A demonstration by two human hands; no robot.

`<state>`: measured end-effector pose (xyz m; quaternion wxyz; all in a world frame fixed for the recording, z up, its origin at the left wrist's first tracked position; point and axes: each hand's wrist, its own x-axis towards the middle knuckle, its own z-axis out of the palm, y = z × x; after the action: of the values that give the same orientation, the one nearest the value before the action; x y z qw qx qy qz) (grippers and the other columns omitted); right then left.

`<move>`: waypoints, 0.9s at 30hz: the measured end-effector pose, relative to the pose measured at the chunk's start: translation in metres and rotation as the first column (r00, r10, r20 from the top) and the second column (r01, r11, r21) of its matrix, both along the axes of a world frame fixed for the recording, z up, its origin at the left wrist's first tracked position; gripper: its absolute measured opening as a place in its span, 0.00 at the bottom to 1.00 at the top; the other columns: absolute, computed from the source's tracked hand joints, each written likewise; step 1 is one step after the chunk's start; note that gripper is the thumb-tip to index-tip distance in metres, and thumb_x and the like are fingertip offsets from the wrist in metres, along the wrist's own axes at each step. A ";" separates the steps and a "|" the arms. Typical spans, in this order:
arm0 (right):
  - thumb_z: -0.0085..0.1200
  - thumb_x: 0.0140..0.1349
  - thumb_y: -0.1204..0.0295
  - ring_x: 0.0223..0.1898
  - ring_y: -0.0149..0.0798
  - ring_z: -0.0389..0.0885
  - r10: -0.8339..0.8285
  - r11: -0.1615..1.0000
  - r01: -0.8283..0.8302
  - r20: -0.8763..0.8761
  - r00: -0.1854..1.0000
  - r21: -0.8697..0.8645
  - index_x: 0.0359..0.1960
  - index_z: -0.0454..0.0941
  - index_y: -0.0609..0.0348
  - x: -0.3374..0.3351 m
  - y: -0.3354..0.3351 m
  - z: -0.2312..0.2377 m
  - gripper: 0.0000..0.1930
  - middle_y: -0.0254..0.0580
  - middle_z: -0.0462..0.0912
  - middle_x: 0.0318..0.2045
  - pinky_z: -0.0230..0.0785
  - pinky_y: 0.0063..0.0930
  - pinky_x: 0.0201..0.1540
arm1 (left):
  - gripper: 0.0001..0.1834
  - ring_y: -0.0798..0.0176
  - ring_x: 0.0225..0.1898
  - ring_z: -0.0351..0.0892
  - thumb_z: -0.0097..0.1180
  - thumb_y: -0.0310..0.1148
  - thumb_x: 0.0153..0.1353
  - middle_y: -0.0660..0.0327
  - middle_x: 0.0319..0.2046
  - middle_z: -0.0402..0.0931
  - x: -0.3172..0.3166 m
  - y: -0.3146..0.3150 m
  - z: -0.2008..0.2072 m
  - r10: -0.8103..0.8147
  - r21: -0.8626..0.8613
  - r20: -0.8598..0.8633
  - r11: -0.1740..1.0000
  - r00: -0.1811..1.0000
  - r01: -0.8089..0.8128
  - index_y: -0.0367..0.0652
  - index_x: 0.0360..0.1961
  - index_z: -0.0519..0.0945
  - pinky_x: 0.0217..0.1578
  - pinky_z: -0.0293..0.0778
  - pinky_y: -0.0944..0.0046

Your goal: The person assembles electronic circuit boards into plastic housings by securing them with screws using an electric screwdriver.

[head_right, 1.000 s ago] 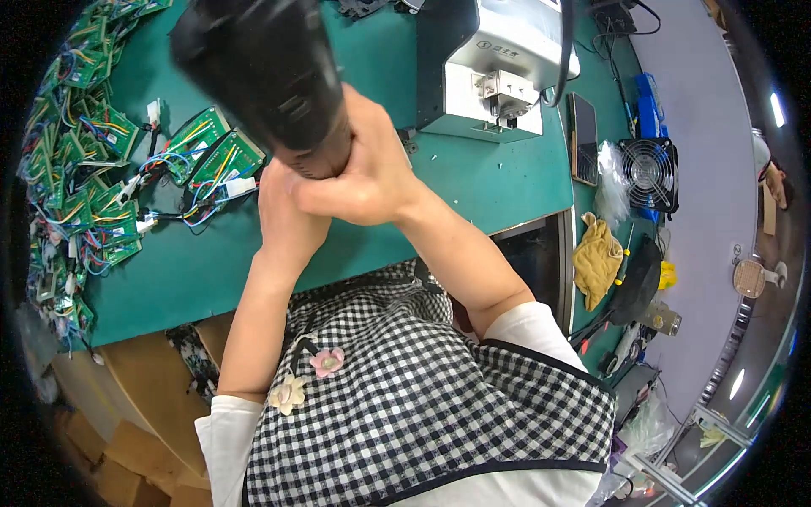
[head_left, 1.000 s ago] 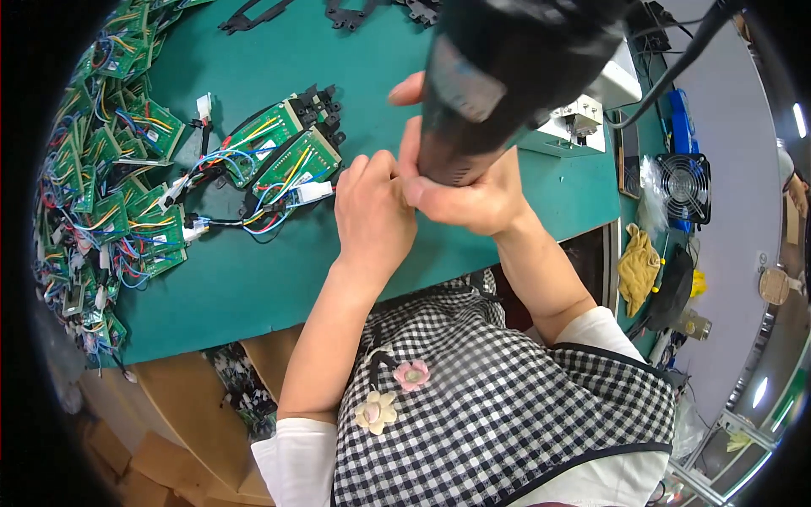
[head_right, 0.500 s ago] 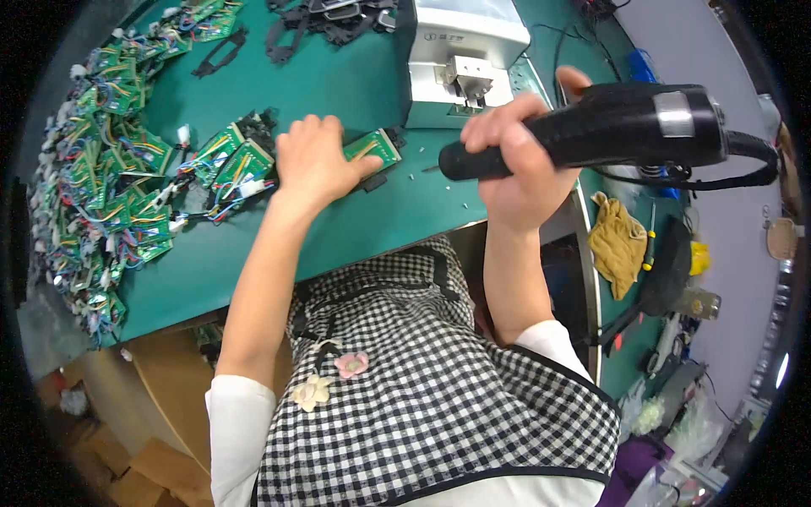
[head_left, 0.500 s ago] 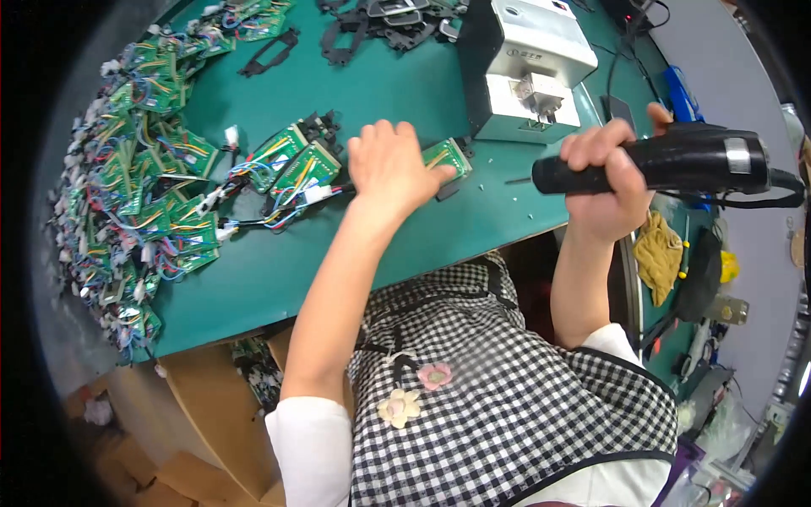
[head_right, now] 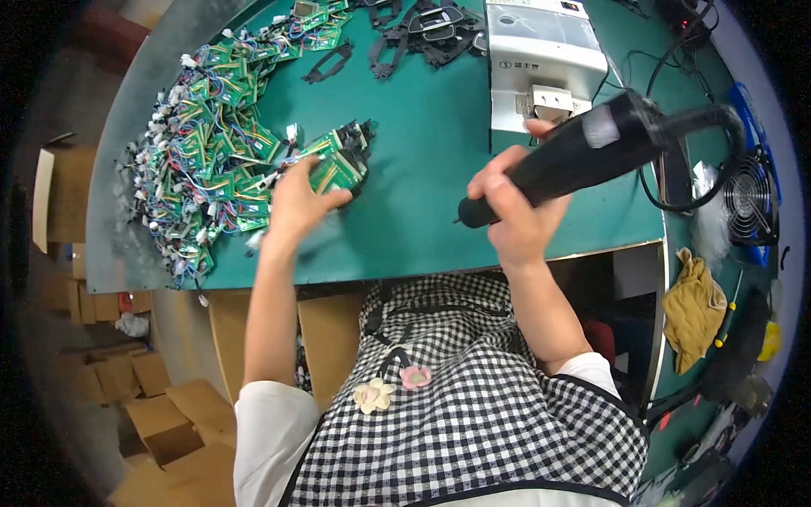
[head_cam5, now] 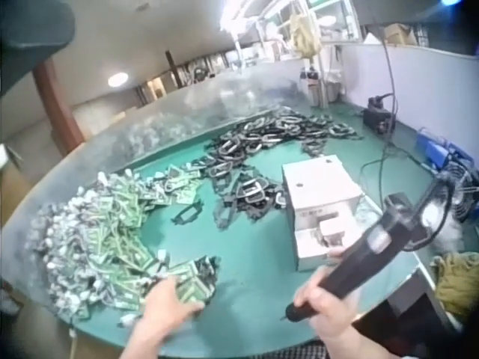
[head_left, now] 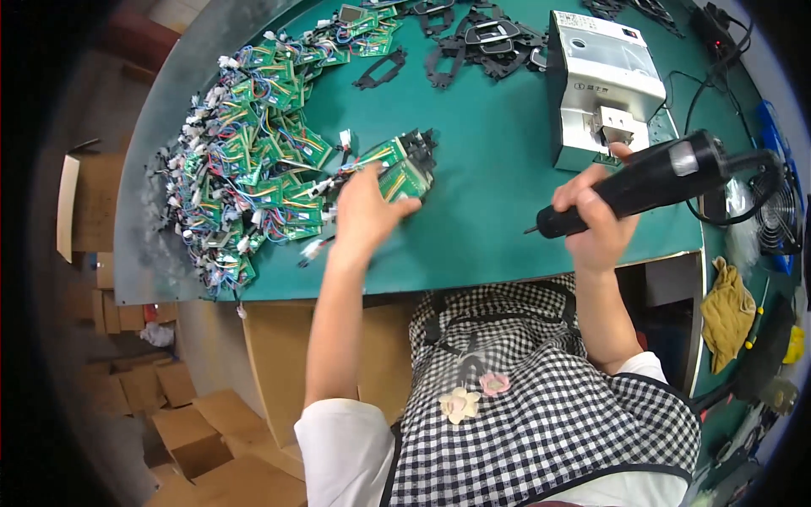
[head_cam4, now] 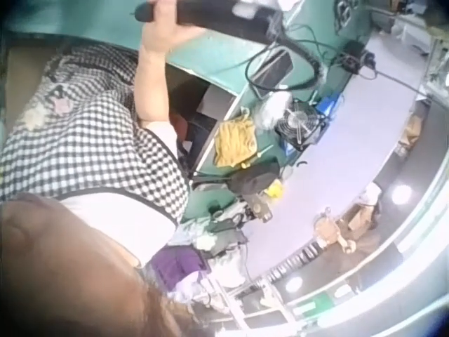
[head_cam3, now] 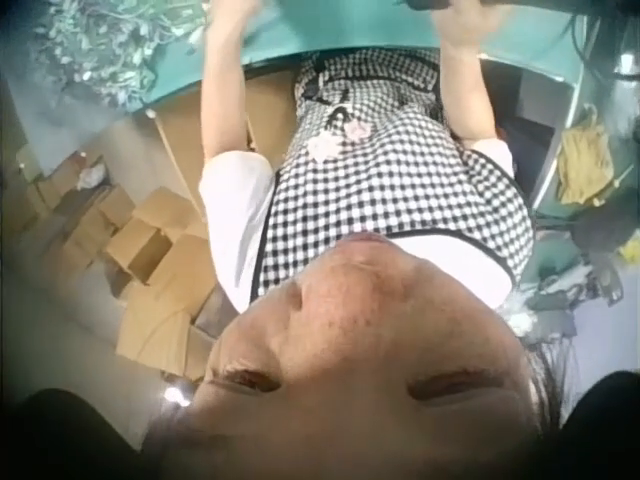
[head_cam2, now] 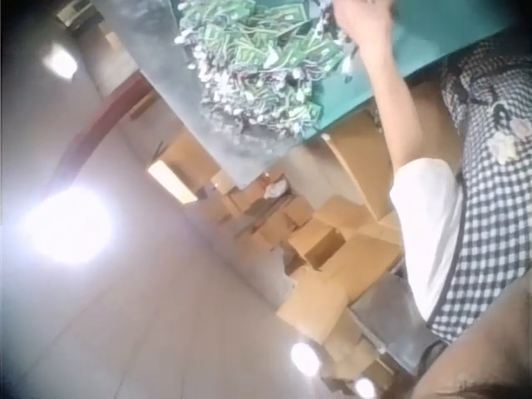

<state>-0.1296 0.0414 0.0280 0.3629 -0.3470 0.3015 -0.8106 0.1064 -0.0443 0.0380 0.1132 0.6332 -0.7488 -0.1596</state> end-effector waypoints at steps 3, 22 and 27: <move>0.52 0.47 0.81 0.18 0.32 0.72 0.025 0.999 -0.027 0.050 0.998 0.039 0.51 0.56 0.68 0.013 -0.001 -0.001 0.28 0.40 0.73 0.19 0.67 0.25 0.25 | 0.43 0.47 0.46 0.67 0.73 0.35 0.31 0.50 0.41 0.70 -0.003 0.018 -0.013 0.045 -0.115 0.117 0.993 0.992 -0.031 0.35 0.51 0.67 0.47 0.65 0.54; 0.51 0.49 0.81 0.19 0.33 0.71 0.088 0.987 -0.097 0.072 0.993 0.130 0.53 0.54 0.65 0.017 0.018 -0.006 0.28 0.40 0.72 0.19 0.68 0.25 0.25 | 0.49 0.53 0.58 0.61 0.66 0.60 0.29 0.49 0.51 0.68 0.007 -0.077 0.024 -0.388 0.314 0.375 0.908 0.842 0.279 0.34 0.50 0.72 0.60 0.47 0.49; 0.51 0.49 0.80 0.20 0.33 0.72 0.064 0.987 -0.073 0.066 0.996 0.143 0.53 0.54 0.64 0.020 0.020 -0.007 0.29 0.40 0.72 0.20 0.68 0.26 0.26 | 0.50 0.48 0.51 0.69 0.69 0.55 0.29 0.47 0.46 0.70 0.001 -0.031 0.018 -0.260 0.321 0.126 0.924 0.957 0.208 0.34 0.51 0.64 0.60 0.46 0.45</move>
<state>-0.1092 0.0618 0.0211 0.4240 -0.3047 0.3365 -0.7837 0.1073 -0.0755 0.0556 -0.0685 0.5599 -0.7924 -0.2321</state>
